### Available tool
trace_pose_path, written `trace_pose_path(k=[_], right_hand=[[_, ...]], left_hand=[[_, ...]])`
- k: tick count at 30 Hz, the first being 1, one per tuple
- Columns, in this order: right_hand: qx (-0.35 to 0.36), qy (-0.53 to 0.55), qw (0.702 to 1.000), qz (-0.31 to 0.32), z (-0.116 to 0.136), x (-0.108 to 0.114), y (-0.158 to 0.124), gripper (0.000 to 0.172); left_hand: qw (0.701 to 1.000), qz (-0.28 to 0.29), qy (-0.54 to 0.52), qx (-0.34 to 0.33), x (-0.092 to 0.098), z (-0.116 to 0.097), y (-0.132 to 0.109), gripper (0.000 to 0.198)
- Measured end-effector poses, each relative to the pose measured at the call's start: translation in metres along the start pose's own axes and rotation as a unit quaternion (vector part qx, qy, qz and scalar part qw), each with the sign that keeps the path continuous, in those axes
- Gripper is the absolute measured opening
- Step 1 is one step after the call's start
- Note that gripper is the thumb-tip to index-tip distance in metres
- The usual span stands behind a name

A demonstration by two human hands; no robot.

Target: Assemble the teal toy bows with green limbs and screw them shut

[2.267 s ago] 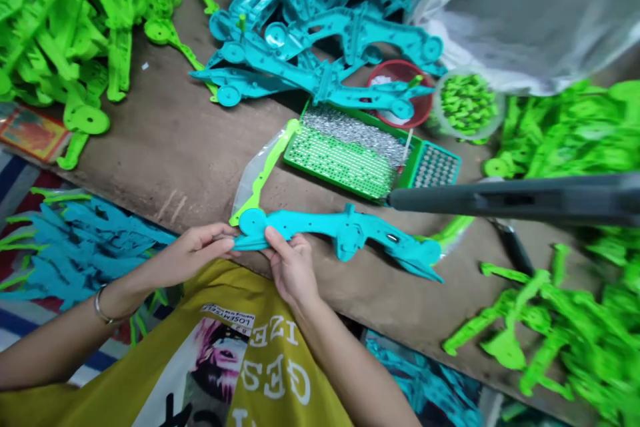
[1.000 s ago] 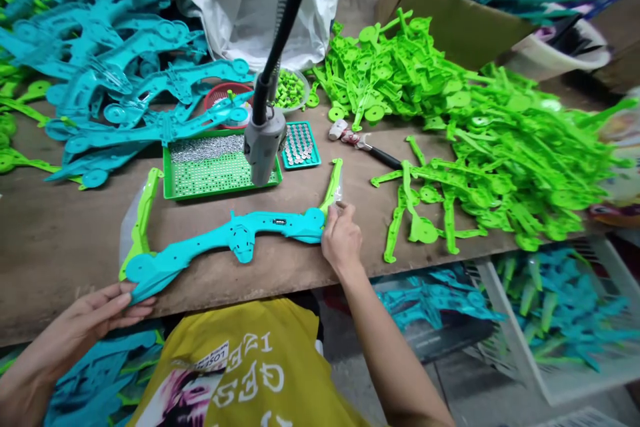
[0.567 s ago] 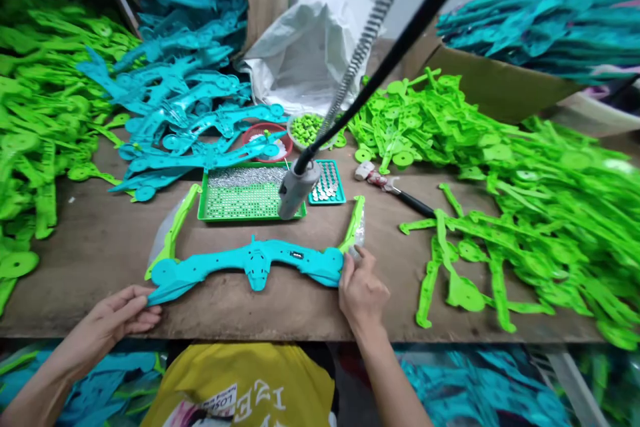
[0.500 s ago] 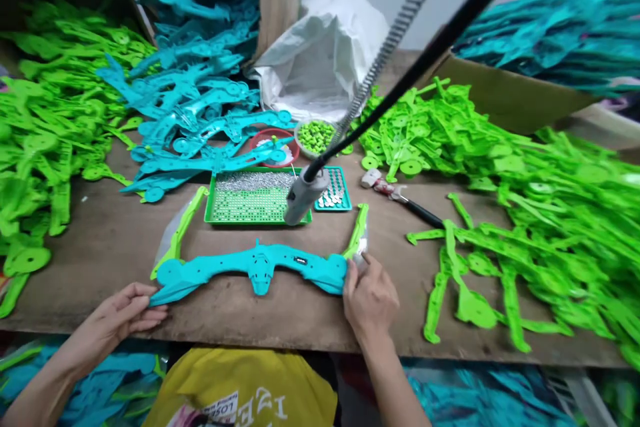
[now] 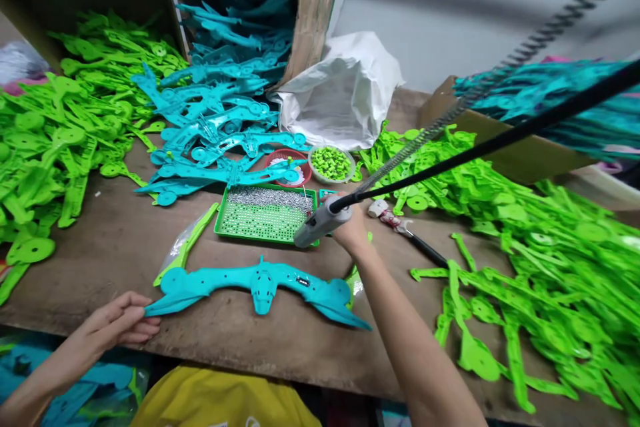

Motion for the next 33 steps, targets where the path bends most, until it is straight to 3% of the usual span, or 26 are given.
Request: trace_pose_path(k=[5, 12, 15, 17, 19, 21, 23, 24, 25, 27, 29, 31, 33], right_hand=[[0.004, -0.088, 0.994, 0.06, 0.018, -0.019, 0.042, 0.029], [0.01, -0.12, 0.992, 0.048, 0.033, -0.022, 0.049, 0.027], [0.048, -0.113, 0.992, 0.033, 0.038, -0.015, 0.047, 0.021], [0.036, -0.085, 0.995, 0.028, 0.037, -0.009, 0.043, 0.018], [-0.009, -0.049, 0.998, 0.022, 0.031, -0.004, 0.034, 0.017], [-0.061, -0.003, 0.998, 0.001, 0.022, 0.001, 0.018, 0.015], [-0.094, 0.041, 0.994, -0.03, 0.014, 0.008, -0.007, 0.01], [-0.106, 0.071, 0.991, -0.049, 0.011, 0.013, -0.023, 0.007], [-0.111, 0.104, 0.986, -0.068, 0.01, 0.017, -0.04, 0.006], [-0.087, 0.183, 0.975, -0.086, 0.013, 0.026, -0.077, 0.007], [-0.012, 0.253, 0.964, -0.079, 0.022, 0.032, -0.112, 0.006], [0.047, 0.297, 0.952, -0.058, 0.033, 0.034, -0.137, 0.005], [0.058, 0.318, 0.945, -0.05, 0.042, 0.03, -0.152, 0.005]], left_hand=[[0.999, 0.031, -0.035, 0.001, 0.006, 0.003, 0.001, 0.043], [0.999, 0.043, -0.031, 0.001, 0.005, 0.003, 0.002, 0.045], [1.0, 0.018, 0.021, 0.006, 0.011, 0.004, 0.0, 0.062], [0.993, -0.005, 0.115, -0.002, 0.021, 0.003, -0.003, 0.062], [0.966, -0.064, 0.248, -0.03, 0.028, -0.003, -0.009, 0.051], [0.915, -0.166, 0.356, -0.098, 0.025, -0.014, -0.015, 0.041], [0.862, -0.253, 0.383, -0.216, 0.003, -0.028, -0.02, 0.034], [0.834, -0.273, 0.386, -0.285, -0.016, -0.036, -0.022, 0.031], [0.809, -0.257, 0.391, -0.355, -0.038, -0.042, -0.021, 0.026], [0.783, -0.148, 0.388, -0.464, -0.089, -0.052, -0.016, 0.013], [0.753, -0.045, 0.344, -0.559, -0.137, -0.058, -0.005, 0.015], [0.735, 0.003, 0.333, -0.59, -0.175, -0.06, 0.009, 0.026], [0.727, 0.046, 0.339, -0.595, -0.2, -0.059, 0.023, 0.028]])
Point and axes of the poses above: each hand's wrist, its own y-axis towards the middle knuckle, its own x-axis out of the back of the hand, z = x × y, the point moved 1 cm from there along y, towards the middle knuckle, and after that the axes turned 4 degrees about -x, right-handed, at the moved point
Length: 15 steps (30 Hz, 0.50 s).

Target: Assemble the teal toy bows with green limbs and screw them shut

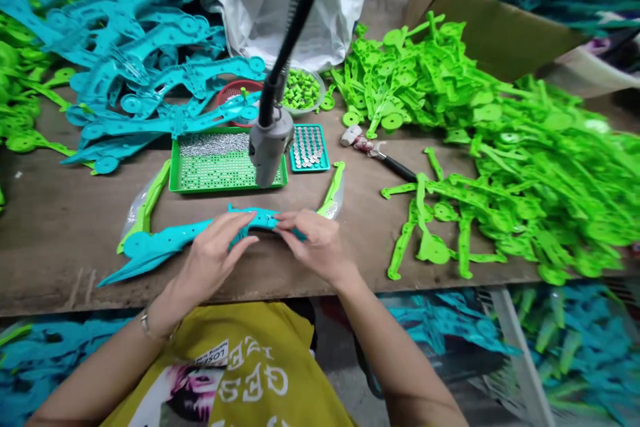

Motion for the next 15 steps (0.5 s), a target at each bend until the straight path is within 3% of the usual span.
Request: trace_pose_path(k=[3, 8, 12, 15], right_hand=[[-0.044, 0.005, 0.999, -0.018, -0.001, -0.01, -0.009, 0.01], [-0.083, -0.009, 0.996, -0.026, -0.012, -0.016, -0.014, 0.016], [-0.065, -0.068, 0.994, -0.049, -0.023, -0.004, -0.018, 0.039], [-0.077, -0.126, 0.985, -0.09, -0.031, 0.013, -0.026, 0.044]], left_hand=[[0.999, 0.043, -0.029, -0.006, -0.02, 0.007, 0.01, 0.018], [0.997, 0.068, -0.031, -0.002, -0.028, 0.018, 0.014, 0.013], [0.996, 0.084, 0.015, -0.009, -0.027, 0.028, 0.017, 0.016], [0.992, 0.124, 0.031, -0.008, -0.029, 0.03, 0.021, 0.014]])
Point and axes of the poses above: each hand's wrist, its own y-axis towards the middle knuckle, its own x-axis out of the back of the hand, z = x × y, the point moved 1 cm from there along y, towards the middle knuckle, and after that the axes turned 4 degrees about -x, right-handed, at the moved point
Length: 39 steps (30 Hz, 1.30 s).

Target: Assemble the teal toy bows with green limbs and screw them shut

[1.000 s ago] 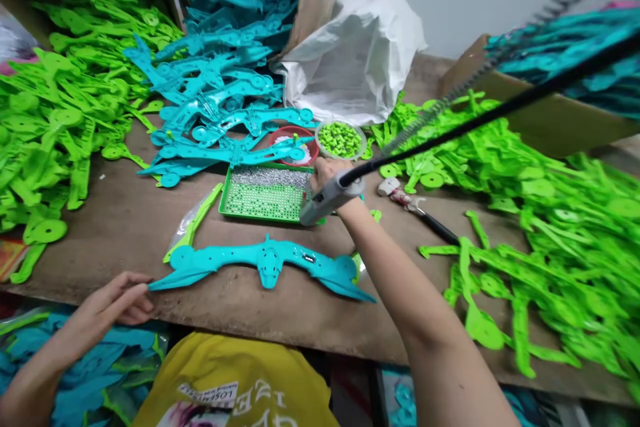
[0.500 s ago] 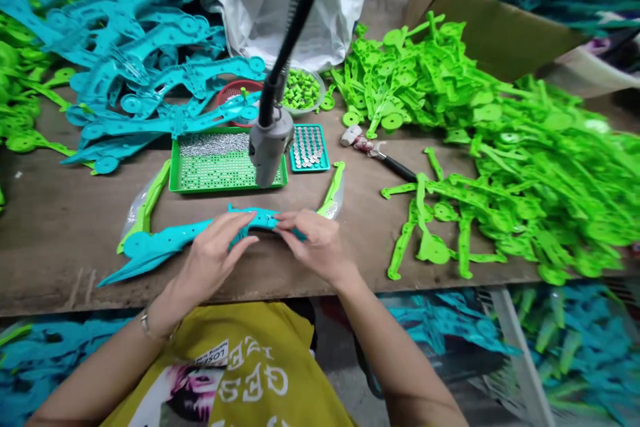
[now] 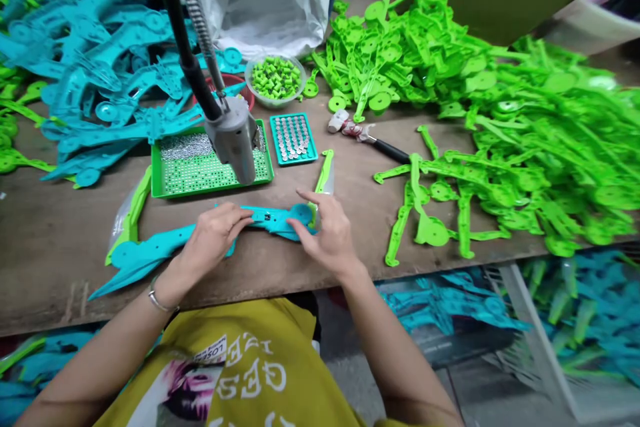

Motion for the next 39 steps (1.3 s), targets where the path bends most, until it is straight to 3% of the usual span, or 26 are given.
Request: trace_pose_path(k=[5, 11, 17, 21, 24, 27, 30, 34, 39], right_hand=[[-0.044, -0.05, 0.997, -0.038, -0.017, 0.02, -0.016, 0.042], [-0.132, 0.006, 0.991, 0.008, -0.027, 0.028, -0.036, 0.042], [-0.14, 0.114, 0.982, 0.052, -0.029, 0.015, -0.044, 0.057], [-0.129, 0.114, 0.983, 0.069, -0.028, 0.009, -0.046, 0.067], [-0.129, 0.11, 0.983, 0.074, -0.029, 0.008, -0.048, 0.069], [-0.134, 0.104, 0.983, 0.07, -0.03, 0.007, -0.049, 0.068], [-0.134, 0.095, 0.984, 0.06, -0.029, 0.006, -0.048, 0.067], [-0.124, 0.087, 0.987, 0.059, -0.027, 0.007, -0.046, 0.066], [-0.112, 0.069, 0.99, 0.053, -0.026, 0.006, -0.045, 0.064]], left_hand=[[0.996, 0.074, 0.048, 0.019, -0.004, -0.007, 0.008, 0.016], [0.987, 0.125, 0.097, 0.032, -0.003, -0.01, 0.015, 0.024], [0.997, 0.075, -0.021, 0.024, -0.009, 0.0, 0.018, 0.014], [0.993, 0.029, -0.091, 0.064, -0.011, 0.003, 0.021, 0.007], [0.993, 0.026, -0.098, 0.052, -0.011, 0.003, 0.02, 0.008], [0.997, 0.032, -0.072, 0.013, -0.009, -0.001, 0.015, 0.014], [0.998, 0.056, 0.022, -0.019, -0.004, -0.008, 0.006, 0.022], [0.986, 0.094, 0.136, -0.012, -0.001, -0.015, -0.004, 0.033], [0.992, 0.066, 0.109, 0.021, -0.007, -0.014, -0.013, 0.039]])
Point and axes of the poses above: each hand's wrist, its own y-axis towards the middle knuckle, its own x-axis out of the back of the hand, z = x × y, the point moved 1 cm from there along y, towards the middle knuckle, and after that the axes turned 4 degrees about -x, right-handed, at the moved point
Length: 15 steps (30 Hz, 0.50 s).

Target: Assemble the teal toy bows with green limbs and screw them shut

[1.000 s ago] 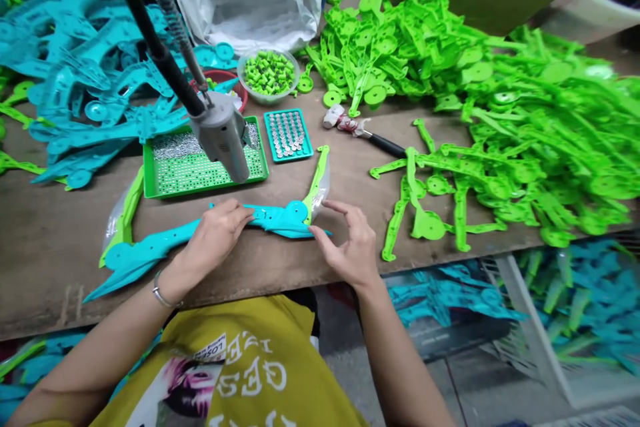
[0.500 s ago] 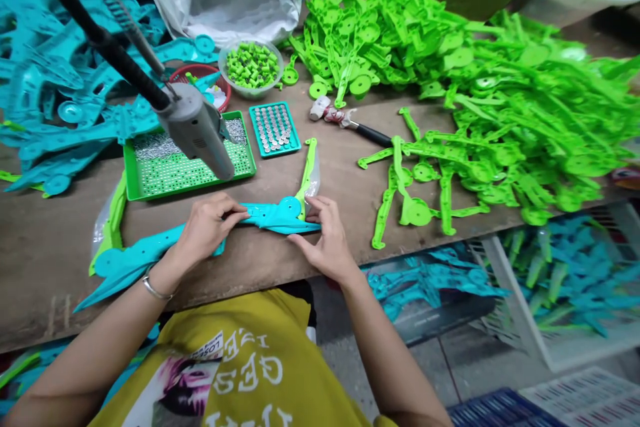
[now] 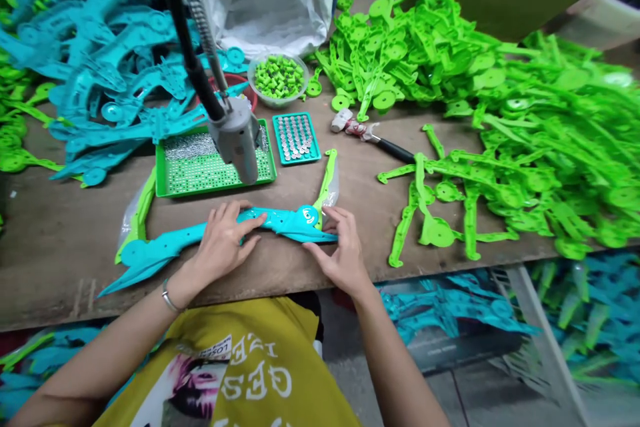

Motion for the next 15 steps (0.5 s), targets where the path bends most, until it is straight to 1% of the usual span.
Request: trace_pose_path(k=[4, 6, 9, 10, 12, 13, 14, 15], right_hand=[[0.011, 0.002, 1.0, -0.001, 0.004, -0.008, -0.002, 0.064], [0.019, 0.009, 1.0, 0.006, 0.01, -0.012, -0.004, 0.064], [0.037, -0.01, 0.999, 0.01, 0.021, -0.013, -0.001, 0.059], [0.039, -0.018, 0.999, -0.006, 0.026, -0.012, 0.003, 0.056], [0.026, -0.01, 0.997, -0.065, 0.036, -0.011, 0.017, 0.05], [0.016, 0.014, 0.996, -0.092, 0.043, -0.012, 0.028, 0.05], [0.006, 0.049, 0.993, -0.104, 0.051, -0.015, 0.04, 0.053], [0.0, 0.089, 0.991, -0.099, 0.06, -0.019, 0.053, 0.059]], left_hand=[[0.997, -0.061, -0.034, 0.013, -0.003, 0.009, -0.008, 0.036], [0.997, -0.074, -0.032, 0.015, -0.002, 0.016, -0.013, 0.034], [0.997, -0.076, 0.001, 0.008, 0.002, 0.022, -0.021, 0.034], [0.997, -0.072, 0.019, 0.003, 0.002, 0.022, -0.023, 0.035], [0.996, -0.06, 0.058, -0.011, 0.002, 0.019, -0.027, 0.04], [0.996, -0.054, 0.076, -0.016, 0.001, 0.017, -0.029, 0.042], [0.995, -0.049, 0.09, -0.016, -0.001, 0.014, -0.03, 0.044], [0.994, -0.046, 0.101, -0.011, -0.003, 0.012, -0.03, 0.047]])
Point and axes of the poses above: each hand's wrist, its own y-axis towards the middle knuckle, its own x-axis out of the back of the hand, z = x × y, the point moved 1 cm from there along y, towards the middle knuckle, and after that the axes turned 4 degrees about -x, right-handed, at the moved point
